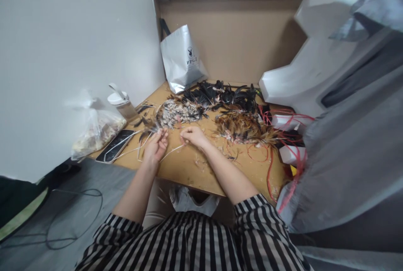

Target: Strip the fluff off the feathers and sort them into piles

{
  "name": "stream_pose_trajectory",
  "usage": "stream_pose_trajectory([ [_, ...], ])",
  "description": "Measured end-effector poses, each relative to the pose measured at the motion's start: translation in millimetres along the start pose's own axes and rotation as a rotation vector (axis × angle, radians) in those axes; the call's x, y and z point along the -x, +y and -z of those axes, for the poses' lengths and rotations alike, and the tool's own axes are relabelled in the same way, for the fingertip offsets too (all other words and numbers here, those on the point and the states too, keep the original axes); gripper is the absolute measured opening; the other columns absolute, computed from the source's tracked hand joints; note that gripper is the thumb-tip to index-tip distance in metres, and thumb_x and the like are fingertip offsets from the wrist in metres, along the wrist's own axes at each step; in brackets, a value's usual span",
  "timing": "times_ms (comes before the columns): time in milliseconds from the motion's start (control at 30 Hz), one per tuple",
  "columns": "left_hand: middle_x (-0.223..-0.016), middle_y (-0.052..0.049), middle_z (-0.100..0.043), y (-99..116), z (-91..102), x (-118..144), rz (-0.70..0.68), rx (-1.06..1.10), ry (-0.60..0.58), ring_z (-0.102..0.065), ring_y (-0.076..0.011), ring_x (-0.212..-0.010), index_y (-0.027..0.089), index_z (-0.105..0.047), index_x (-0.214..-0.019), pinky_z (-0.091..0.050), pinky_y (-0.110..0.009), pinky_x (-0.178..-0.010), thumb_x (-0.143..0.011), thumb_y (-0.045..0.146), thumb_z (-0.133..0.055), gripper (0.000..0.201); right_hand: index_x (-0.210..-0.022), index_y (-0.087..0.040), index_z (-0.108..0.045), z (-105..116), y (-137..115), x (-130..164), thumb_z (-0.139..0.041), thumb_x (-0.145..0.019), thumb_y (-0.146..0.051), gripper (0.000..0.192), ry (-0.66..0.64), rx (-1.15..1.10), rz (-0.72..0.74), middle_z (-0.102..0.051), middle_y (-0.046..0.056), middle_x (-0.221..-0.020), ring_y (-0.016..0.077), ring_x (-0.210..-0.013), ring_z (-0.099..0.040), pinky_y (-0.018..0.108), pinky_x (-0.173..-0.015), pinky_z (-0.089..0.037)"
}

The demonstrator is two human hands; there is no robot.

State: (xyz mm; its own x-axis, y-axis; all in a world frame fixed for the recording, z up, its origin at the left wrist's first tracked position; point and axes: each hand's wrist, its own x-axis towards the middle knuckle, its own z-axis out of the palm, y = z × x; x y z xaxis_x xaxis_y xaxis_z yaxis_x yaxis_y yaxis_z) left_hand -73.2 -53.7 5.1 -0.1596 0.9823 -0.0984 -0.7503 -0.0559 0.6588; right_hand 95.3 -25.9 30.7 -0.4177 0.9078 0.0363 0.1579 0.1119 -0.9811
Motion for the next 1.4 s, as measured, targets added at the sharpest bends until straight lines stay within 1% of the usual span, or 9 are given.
stream_pose_trajectory([
  [133,-0.096,-0.006,-0.063,-17,-11.6,0,0.193,-0.035,-0.138,-0.059,-0.0078,-0.074,0.014,-0.059,-0.083,-0.045,-0.015,-0.058,-0.072,0.014,-0.057,0.01,-0.069,-0.013,-0.058,12,7,9,-0.059,-0.064,-0.037,0.025,0.003,-0.271,-0.038,-0.057,-0.001,-0.049,0.0035,-0.036,-0.039,0.016,-0.037,-0.025],
  [300,-0.1,-0.01,-0.061,-29,-23.8,-4,0.302,-0.109,-0.293,-0.059,-0.0121,-0.081,0.012,-0.059,-0.087,-0.047,-0.024,-0.07,-0.074,0.017,-0.055,0.014,-0.073,-0.013,-0.057,13,17,17,-0.063,-0.061,-0.034,0.025,-0.074,-0.365,-0.088,-0.058,-0.001,-0.05,0.0046,-0.039,-0.046,0.015,-0.038,-0.028],
  [567,-0.089,-0.007,-0.064,-35,-18.0,-11,0.302,-0.113,-0.277,-0.059,-0.0125,-0.076,0.013,-0.06,-0.086,-0.047,-0.025,-0.066,-0.074,0.015,-0.055,0.014,-0.07,-0.013,-0.057,11,24,17,-0.062,-0.064,-0.03,0.019,-0.119,-0.418,-0.132,-0.06,0.0,-0.058,0.0043,-0.041,-0.047,0.015,-0.039,-0.03],
  [833,-0.092,-0.005,-0.063,-32,-17.4,-7,0.3,0.04,-0.332,-0.058,-0.01,-0.08,0.014,-0.061,-0.085,-0.045,-0.023,-0.073,-0.077,0.013,-0.05,0.014,-0.074,-0.012,-0.056,14,26,19,-0.062,-0.064,-0.02,0.014,-0.301,-0.791,-0.274,-0.06,0.0,-0.063,0.0005,-0.04,-0.038,0.012,-0.036,-0.021],
  [933,-0.084,-0.005,-0.063,-32,-17.2,-6,0.298,0.021,-0.358,-0.058,-0.0093,-0.072,0.013,-0.061,-0.084,-0.046,-0.021,-0.066,-0.076,0.014,-0.051,0.013,-0.073,-0.011,-0.055,14,24,19,-0.062,-0.064,-0.019,0.014,-0.363,-0.793,-0.306,-0.06,0.001,-0.062,-0.0005,-0.036,-0.03,0.013,-0.034,-0.017],
  [1067,-0.071,-0.004,-0.062,-32,-17.2,-4,0.345,-0.061,-0.384,-0.055,-0.0084,-0.061,0.011,-0.061,-0.086,-0.044,-0.021,-0.058,-0.075,0.017,-0.054,0.015,-0.068,-0.012,-0.053,12,23,20,-0.061,-0.063,-0.022,0.014,-0.396,-0.723,-0.322,-0.058,0.0,-0.061,0.0,-0.035,-0.029,0.014,-0.033,-0.015],
  [1200,-0.066,-0.003,-0.06,-32,-17.7,-2,0.328,-0.105,-0.362,-0.054,-0.0082,-0.057,0.011,-0.062,-0.081,-0.043,-0.021,-0.057,-0.071,0.018,-0.058,0.013,-0.069,-0.012,-0.055,14,22,20,-0.061,-0.063,-0.027,0.017,-0.328,-0.593,-0.285,-0.058,0.0,-0.062,0.0006,-0.035,-0.03,0.015,-0.033,-0.015],
  [1300,-0.07,-0.004,-0.062,-34,-17.7,-3,0.279,-0.133,-0.312,-0.055,-0.0092,-0.061,0.011,-0.063,-0.08,-0.043,-0.022,-0.06,-0.07,0.019,-0.06,0.013,-0.073,-0.014,-0.056,16,21,20,-0.062,-0.062,-0.032,0.022,-0.16,-0.495,-0.226,-0.058,-0.001,-0.061,0.0018,-0.036,-0.033,0.016,-0.034,-0.016],
  [1400,-0.08,-0.006,-0.064,-36,-17.0,-5,0.217,-0.181,-0.267,-0.056,-0.0089,-0.066,0.012,-0.064,-0.078,-0.042,-0.02,-0.06,-0.068,0.019,-0.062,0.013,-0.074,-0.014,-0.057,17,18,21,-0.062,-0.062,-0.036,0.026,-0.013,-0.38,-0.149,-0.049,-0.005,-0.047,0.0028,-0.036,-0.032,0.016,-0.035,-0.019],
])
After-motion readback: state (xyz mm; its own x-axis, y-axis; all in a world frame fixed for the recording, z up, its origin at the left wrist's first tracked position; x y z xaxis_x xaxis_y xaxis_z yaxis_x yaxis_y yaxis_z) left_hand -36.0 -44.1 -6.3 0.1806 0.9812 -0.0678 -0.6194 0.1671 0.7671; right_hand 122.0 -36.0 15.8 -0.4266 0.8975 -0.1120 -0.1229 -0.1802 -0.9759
